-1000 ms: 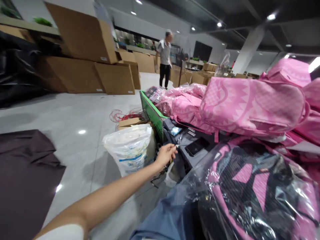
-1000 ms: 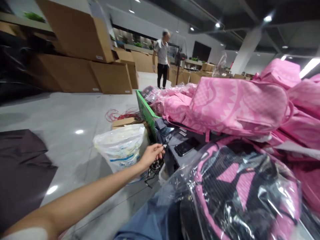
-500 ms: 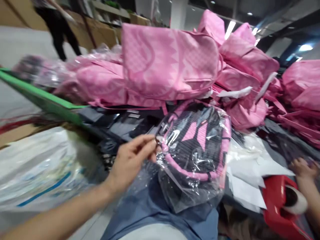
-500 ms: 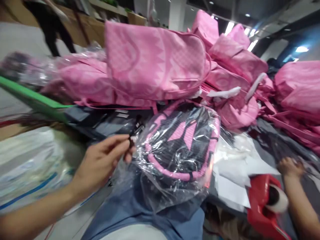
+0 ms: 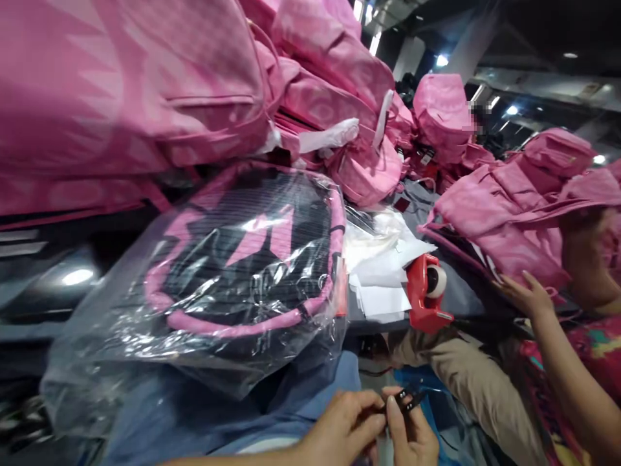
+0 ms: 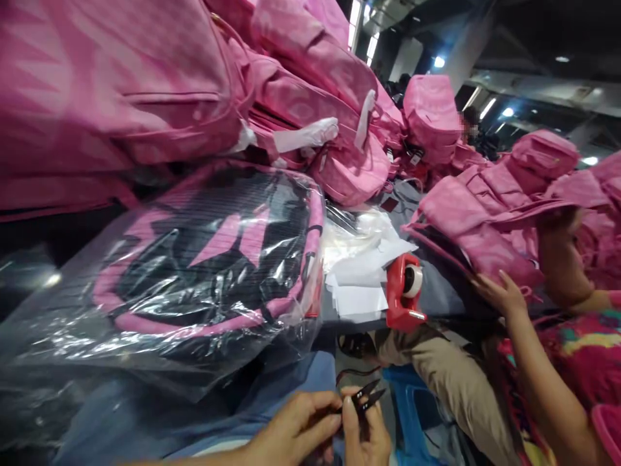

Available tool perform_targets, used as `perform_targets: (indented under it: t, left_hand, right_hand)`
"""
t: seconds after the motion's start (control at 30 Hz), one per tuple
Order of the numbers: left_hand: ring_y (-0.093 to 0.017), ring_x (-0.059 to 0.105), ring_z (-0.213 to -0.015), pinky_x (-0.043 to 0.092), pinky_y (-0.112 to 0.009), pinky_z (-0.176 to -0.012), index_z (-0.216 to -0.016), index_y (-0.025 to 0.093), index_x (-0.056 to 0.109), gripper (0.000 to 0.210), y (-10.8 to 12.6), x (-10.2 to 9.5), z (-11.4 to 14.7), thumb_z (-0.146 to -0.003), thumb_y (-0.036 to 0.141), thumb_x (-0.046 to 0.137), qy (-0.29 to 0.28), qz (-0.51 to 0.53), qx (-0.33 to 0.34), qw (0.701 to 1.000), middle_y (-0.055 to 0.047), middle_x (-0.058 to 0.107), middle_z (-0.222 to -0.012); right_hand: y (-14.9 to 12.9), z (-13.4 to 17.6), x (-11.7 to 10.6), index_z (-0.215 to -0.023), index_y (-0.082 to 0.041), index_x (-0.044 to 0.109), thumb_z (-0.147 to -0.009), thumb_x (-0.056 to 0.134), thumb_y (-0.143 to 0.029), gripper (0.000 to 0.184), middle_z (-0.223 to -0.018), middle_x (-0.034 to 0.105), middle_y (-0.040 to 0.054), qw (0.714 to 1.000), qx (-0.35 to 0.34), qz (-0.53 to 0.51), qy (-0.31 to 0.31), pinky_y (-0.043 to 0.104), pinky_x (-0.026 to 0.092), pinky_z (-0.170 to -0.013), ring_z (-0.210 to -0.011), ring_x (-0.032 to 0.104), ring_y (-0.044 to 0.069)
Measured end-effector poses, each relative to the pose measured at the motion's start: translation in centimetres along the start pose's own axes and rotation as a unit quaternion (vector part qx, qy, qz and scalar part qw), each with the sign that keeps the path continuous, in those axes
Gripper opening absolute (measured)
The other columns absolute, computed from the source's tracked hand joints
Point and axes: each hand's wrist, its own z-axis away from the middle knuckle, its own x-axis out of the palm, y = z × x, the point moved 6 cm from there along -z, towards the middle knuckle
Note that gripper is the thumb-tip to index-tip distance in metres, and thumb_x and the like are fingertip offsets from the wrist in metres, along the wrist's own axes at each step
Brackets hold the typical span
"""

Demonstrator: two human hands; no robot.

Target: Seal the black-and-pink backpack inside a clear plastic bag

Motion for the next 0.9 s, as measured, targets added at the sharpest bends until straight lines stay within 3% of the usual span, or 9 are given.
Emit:
perform_targets:
  t: [0.07, 0.13, 0.2, 0.3, 0.43, 0.53, 0.7, 0.8, 0.9]
  left_hand:
    - [-0.026, 0.068, -0.111, 0.055, -0.039, -0.098, -0.12, 0.016, 0.066, 0.036, 0.3, -0.4, -2.2, -0.101, 0.044, 0.053, 0.036, -0.246, 0.093, 0.964, -0.014, 0.071, -0.12]
    - [-0.035, 0.046, -0.143, 0.041, -0.051, -0.117, -0.141, 0.013, 0.054, 0.05, -0.2, -1.0, -4.3, -0.095, 0.029, 0.064, 0.098, -0.45, 0.147, 0.876, -0.022, 0.049, -0.153]
    - [-0.039, 0.021, -0.155, 0.033, -0.055, -0.122, -0.153, 0.007, 0.04, 0.075, -1.9, -1.3, -5.9, -0.089, 0.03, 0.072, 0.139, -0.564, 0.15, 0.8, -0.027, 0.025, -0.165]
    - [-0.037, 0.002, -0.158, 0.028, -0.055, -0.124, -0.159, 0.004, 0.024, 0.094, -5.1, -0.9, -6.7, -0.088, 0.041, 0.073, 0.142, -0.629, 0.144, 0.75, -0.025, 0.01, -0.168]
    - [-0.035, 0.02, -0.156, 0.029, -0.052, -0.122, -0.163, 0.011, 0.011, 0.093, -7.3, -1.1, -6.9, -0.089, 0.022, 0.065, 0.12, -0.635, 0.082, 0.759, -0.021, 0.02, -0.168]
    - [-0.035, 0.044, -0.141, 0.036, -0.053, -0.116, -0.159, 0.009, 0.028, 0.07, -6.7, -1.4, -7.8, -0.094, 0.015, 0.055, 0.099, -0.613, 0.029, 0.784, -0.024, 0.047, -0.152]
    - [-0.029, 0.059, -0.112, 0.046, -0.048, -0.105, -0.116, 0.014, 0.067, 0.025, -5.1, 0.5, -7.3, -0.096, 0.023, 0.054, 0.051, -0.574, 0.04, 0.816, -0.014, 0.065, -0.114]
    - [-0.038, 0.05, -0.13, 0.04, -0.056, -0.112, -0.135, 0.013, 0.059, 0.048, -4.8, 1.4, -5.6, -0.094, 0.038, 0.059, 0.053, -0.562, 0.062, 0.823, -0.022, 0.056, -0.138]
    - [-0.039, 0.056, -0.126, 0.042, -0.055, -0.11, -0.147, 0.004, 0.049, 0.066, -5.3, 2.3, -5.1, -0.094, 0.043, 0.059, 0.023, -0.574, 0.05, 0.817, -0.028, 0.059, -0.135]
  right_hand:
    - [0.7, -0.8, -1.8, -0.084, -0.016, 0.078, -0.074, 0.076, -0.072, 0.057, -0.094, 0.076, 0.0098, 0.998, -0.006, 0.008, 0.055, 0.027, 0.058, -0.084, -0.093, 0.071, 0.025]
    - [1.4, -1.9, -3.9, -0.089, -0.016, 0.079, -0.073, 0.076, -0.073, 0.06, -0.095, 0.076, 0.0098, 0.994, 0.007, 0.03, 0.109, 0.026, 0.058, -0.081, -0.094, 0.071, 0.026]
    - [2.0, -3.1, -5.5, -0.1, -0.015, 0.077, -0.073, 0.076, -0.072, 0.063, -0.096, 0.076, 0.0094, 0.99, 0.023, 0.035, 0.138, 0.023, 0.056, -0.067, -0.085, 0.07, 0.023]
    - [2.6, -4.8, -6.0, -0.102, -0.014, 0.075, -0.073, 0.078, -0.071, 0.064, -0.095, 0.075, 0.0086, 0.993, 0.016, -0.002, 0.115, 0.022, 0.049, -0.051, -0.062, 0.061, 0.015]
    - [2.8, -5.5, -4.9, -0.101, -0.012, 0.075, -0.079, 0.073, -0.07, 0.062, -0.093, 0.074, 0.0096, 0.996, -0.007, 0.014, 0.092, 0.026, 0.056, -0.064, -0.066, 0.064, 0.016]
    - [2.2, -5.5, -4.2, -0.108, -0.013, 0.075, -0.088, 0.067, -0.063, 0.054, -0.104, 0.074, 0.0118, 0.994, -0.051, 0.045, 0.08, 0.028, 0.059, -0.07, -0.073, 0.069, 0.019]
    - [-1.8, -6.9, -1.6, -0.108, -0.023, 0.076, -0.097, 0.063, -0.03, 0.019, -0.1, 0.077, 0.0048, 0.92, -0.351, 0.158, -0.067, 0.025, 0.06, -0.081, -0.088, 0.074, 0.017]
    - [-2.7, -8.6, -0.2, -0.118, -0.027, 0.074, -0.101, 0.051, -0.027, 0.029, -0.109, 0.076, 0.0058, 0.863, -0.403, 0.272, -0.135, 0.034, 0.059, -0.086, -0.098, 0.072, 0.021]
    - [-3.2, -9.4, -0.7, -0.11, -0.028, 0.076, -0.099, 0.053, -0.041, 0.029, -0.106, 0.075, 0.0065, 0.888, -0.33, 0.293, -0.129, 0.044, 0.059, -0.087, -0.097, 0.071, 0.027]
